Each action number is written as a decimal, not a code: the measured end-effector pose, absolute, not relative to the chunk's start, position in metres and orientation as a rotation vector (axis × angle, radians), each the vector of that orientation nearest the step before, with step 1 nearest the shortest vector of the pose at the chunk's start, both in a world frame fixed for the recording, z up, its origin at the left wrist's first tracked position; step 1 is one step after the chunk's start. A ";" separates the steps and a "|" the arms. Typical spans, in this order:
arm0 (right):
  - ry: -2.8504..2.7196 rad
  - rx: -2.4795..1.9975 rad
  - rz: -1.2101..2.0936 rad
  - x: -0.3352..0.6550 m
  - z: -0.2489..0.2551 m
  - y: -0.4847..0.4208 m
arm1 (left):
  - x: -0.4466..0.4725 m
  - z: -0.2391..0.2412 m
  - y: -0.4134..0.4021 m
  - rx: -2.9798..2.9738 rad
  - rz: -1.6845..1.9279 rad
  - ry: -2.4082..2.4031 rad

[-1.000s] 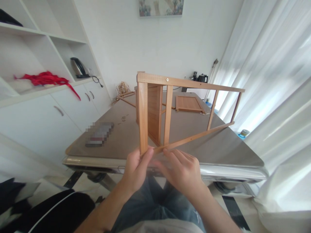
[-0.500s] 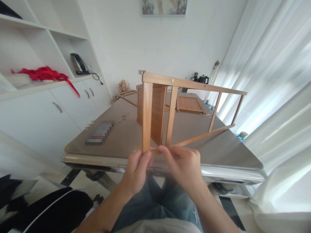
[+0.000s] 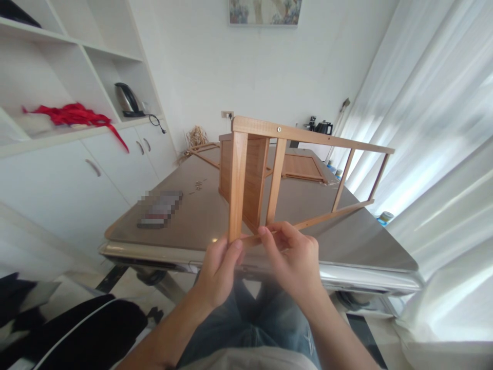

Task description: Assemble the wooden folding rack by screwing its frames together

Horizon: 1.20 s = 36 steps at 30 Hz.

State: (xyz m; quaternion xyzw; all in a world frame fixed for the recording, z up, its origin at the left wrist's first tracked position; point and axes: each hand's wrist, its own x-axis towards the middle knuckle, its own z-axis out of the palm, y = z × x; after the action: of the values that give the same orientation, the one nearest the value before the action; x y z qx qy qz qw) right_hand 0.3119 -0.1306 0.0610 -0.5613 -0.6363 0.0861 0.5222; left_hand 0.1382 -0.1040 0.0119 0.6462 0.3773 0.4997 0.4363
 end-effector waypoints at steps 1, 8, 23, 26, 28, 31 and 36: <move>-1.521 -1.346 0.231 0.312 0.061 -0.130 | 0.138 0.012 -0.104 1.605 1.243 0.940; -1.428 -1.330 0.481 0.316 0.055 -0.127 | 0.139 0.012 -0.105 1.594 1.258 0.923; -1.235 -1.259 0.765 0.316 0.052 -0.127 | 0.139 0.008 -0.106 1.590 1.256 0.920; -1.175 -1.242 0.819 0.315 0.051 -0.127 | 0.139 0.008 -0.106 1.590 1.250 0.925; -1.132 -1.224 0.851 0.314 0.051 -0.127 | 0.139 0.008 -0.106 1.590 1.245 0.928; -1.062 -1.202 0.904 0.313 0.048 -0.126 | 0.139 0.007 -0.107 1.588 1.240 0.935; -1.024 -1.172 0.970 0.314 0.039 -0.125 | 0.140 0.006 -0.107 1.584 1.239 0.952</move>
State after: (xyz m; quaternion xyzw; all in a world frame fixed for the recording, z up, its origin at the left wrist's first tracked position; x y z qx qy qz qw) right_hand 0.3136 -0.1248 0.0388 -0.5074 -0.4433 0.4199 0.6080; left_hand 0.1398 -0.1073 0.0064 0.6384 0.3839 0.4992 0.4425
